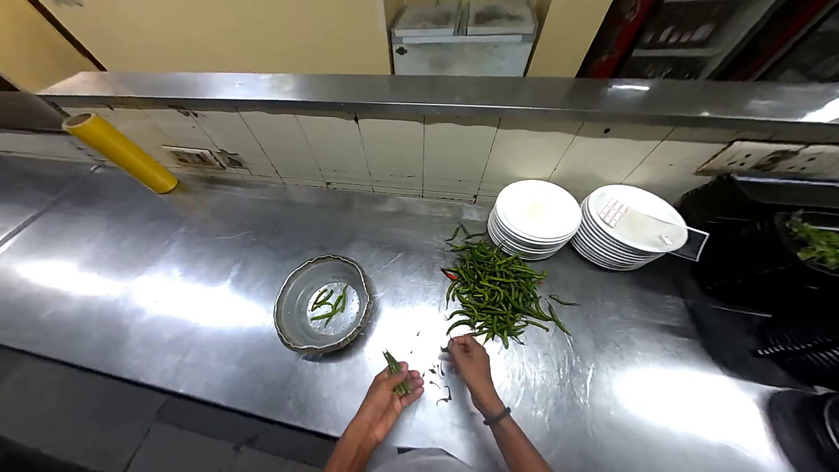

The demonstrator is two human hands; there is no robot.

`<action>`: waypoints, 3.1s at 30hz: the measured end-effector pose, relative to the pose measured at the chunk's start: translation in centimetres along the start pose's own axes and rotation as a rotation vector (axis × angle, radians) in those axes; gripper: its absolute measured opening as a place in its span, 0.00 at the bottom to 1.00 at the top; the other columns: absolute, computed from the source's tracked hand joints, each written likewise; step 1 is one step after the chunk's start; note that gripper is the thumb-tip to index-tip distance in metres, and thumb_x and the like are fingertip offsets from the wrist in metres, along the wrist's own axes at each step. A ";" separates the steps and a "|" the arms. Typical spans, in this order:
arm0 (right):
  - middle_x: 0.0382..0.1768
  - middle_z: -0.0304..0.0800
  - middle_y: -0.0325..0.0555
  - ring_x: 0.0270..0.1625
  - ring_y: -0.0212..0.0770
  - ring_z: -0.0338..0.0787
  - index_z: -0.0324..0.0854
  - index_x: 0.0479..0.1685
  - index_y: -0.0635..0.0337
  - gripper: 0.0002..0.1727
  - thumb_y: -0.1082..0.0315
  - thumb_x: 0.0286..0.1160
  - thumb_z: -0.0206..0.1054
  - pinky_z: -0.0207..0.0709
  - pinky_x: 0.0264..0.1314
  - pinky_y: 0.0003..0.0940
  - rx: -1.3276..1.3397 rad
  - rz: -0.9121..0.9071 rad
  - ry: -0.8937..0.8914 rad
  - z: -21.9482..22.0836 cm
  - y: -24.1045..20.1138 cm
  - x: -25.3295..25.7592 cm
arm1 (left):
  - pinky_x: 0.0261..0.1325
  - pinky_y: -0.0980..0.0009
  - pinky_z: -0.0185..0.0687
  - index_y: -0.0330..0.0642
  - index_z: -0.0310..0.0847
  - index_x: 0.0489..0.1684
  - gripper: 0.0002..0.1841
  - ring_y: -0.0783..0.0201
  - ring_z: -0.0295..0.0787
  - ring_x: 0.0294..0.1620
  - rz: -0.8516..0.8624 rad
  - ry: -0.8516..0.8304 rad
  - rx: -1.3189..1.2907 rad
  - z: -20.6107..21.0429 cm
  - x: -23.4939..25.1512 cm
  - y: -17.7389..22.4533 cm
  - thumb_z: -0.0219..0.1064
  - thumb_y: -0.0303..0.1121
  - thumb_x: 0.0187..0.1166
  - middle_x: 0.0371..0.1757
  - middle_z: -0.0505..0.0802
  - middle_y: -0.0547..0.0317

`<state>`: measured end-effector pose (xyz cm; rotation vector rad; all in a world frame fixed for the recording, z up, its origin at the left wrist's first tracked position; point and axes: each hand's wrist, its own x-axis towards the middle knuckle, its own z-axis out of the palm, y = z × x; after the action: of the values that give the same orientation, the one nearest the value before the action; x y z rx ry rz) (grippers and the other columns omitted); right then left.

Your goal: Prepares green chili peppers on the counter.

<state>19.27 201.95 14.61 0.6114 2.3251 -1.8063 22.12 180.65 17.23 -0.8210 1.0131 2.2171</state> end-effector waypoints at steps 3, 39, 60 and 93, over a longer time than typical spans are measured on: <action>0.38 0.92 0.60 0.38 0.51 0.95 0.74 0.56 0.74 0.11 0.74 0.84 0.60 0.93 0.45 0.44 0.545 0.161 -0.204 0.6 -1.5 -3.5 | 0.61 0.56 0.90 0.30 0.71 0.67 0.14 0.49 0.95 0.54 0.002 -0.056 0.085 0.0 0.4 -1.1 0.58 0.26 0.89 0.54 0.93 0.40; 0.34 0.94 0.53 0.33 0.44 0.95 0.86 0.43 0.71 0.06 0.75 0.75 0.72 0.93 0.42 0.38 0.419 0.196 -0.190 4.2 0.8 -7.1 | 0.58 0.55 0.92 0.30 0.71 0.64 0.11 0.50 0.94 0.49 0.135 -0.062 -0.006 -2.2 1.2 3.0 0.55 0.22 0.88 0.49 0.91 0.43; 0.33 0.93 0.46 0.33 0.41 0.92 0.90 0.49 0.62 0.11 0.65 0.74 0.74 0.88 0.41 0.41 -0.139 0.009 -0.083 0.1 -0.8 0.8 | 0.60 0.53 0.91 0.29 0.68 0.63 0.12 0.46 0.95 0.52 0.118 -0.076 0.082 -3.0 0.6 1.6 0.58 0.25 0.89 0.50 0.92 0.37; 0.44 0.93 0.48 0.43 0.43 0.93 0.86 0.60 0.61 0.18 0.66 0.72 0.70 0.88 0.51 0.44 -0.312 -0.006 0.051 1.0 2.5 -1.5 | 0.59 0.50 0.91 0.35 0.74 0.47 0.03 0.48 0.94 0.45 0.057 -0.135 -0.138 -3.4 0.1 1.6 0.58 0.20 0.85 0.40 0.91 0.45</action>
<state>21.49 201.12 12.65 0.6070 2.5695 -1.4000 21.95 177.10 16.13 -0.6975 0.8373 2.3773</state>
